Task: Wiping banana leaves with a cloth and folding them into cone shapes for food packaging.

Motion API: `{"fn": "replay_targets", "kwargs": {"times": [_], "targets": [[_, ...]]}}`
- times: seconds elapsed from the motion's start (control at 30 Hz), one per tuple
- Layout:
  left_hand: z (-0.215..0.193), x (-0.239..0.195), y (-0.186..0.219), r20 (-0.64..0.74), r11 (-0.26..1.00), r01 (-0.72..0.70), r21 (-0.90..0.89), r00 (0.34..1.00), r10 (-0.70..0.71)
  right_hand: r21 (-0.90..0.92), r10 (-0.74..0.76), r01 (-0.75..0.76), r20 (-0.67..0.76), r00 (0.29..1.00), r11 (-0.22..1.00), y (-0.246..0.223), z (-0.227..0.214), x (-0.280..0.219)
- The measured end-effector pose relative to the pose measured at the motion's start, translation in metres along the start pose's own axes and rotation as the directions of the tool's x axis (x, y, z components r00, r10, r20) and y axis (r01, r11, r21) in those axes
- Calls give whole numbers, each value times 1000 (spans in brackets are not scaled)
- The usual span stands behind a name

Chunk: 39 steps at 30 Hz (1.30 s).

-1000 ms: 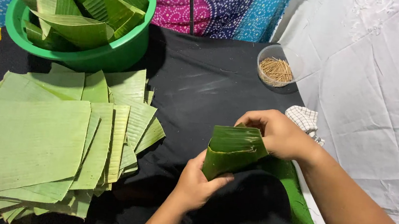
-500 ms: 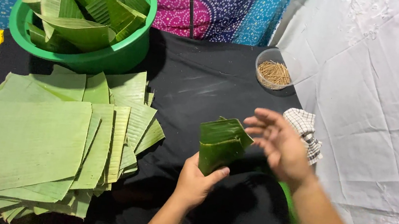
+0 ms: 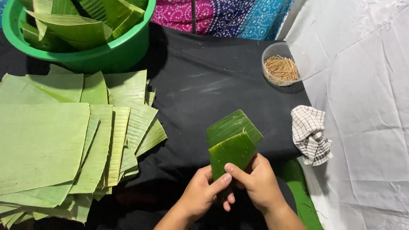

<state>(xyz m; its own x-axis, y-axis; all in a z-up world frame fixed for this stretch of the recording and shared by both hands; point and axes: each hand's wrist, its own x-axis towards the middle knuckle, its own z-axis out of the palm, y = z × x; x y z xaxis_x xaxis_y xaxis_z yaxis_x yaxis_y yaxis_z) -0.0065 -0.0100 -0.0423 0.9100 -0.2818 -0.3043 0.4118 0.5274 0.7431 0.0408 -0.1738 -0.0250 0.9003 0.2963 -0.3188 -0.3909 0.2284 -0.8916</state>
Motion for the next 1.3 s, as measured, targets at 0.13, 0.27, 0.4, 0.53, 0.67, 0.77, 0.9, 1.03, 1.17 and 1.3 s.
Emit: {"fn": "replay_targets", "kwargs": {"times": [0.13, 0.27, 0.4, 0.53, 0.67, 0.77, 0.9, 1.03, 1.17, 1.3], "targets": [[2, 4, -2, -48, 1000, 24, 15, 999, -24, 19, -31, 30, 48, 998, 999, -4, -4, 2], [12, 1, 4, -101, 993, 53, 102, 994, -42, -100, -32, 28, -38, 999, 995, -5, -2, 5], [28, -11, -3, -169, 564, -148, 812, 866, 471, -332, -154, 79, -207, 966, 940, -11, 5, 2], [37, -16, -7, -95, 499, -257, 828, 812, 576, -333, -138, 62, -209, 968, 941, -13, 9, 1], [37, -15, -6, -122, 543, -263, 798, 812, 571, -285, -99, 31, -227, 969, 958, -11, 9, 1], [38, -16, -7, -29, 405, -302, 863, 771, 636, -351, -164, 83, -208, 964, 933, -12, 14, -2], [37, -12, -9, 44, 361, -322, 875, 796, 603, -495, -241, 126, -175, 955, 859, -24, 28, -11], [46, -13, 18, -29, 545, -391, 742, 793, 609, -595, -421, 390, 95, 902, 703, -46, 44, -28], [30, -9, 26, -123, 687, -357, 633, 830, 545, -702, -522, 475, 172, 836, 530, -51, 52, -41], [8, -1, 0, -211, 902, -398, 165, 879, 427, -728, -609, 566, 261, 749, 385, -44, 56, -46]]}}
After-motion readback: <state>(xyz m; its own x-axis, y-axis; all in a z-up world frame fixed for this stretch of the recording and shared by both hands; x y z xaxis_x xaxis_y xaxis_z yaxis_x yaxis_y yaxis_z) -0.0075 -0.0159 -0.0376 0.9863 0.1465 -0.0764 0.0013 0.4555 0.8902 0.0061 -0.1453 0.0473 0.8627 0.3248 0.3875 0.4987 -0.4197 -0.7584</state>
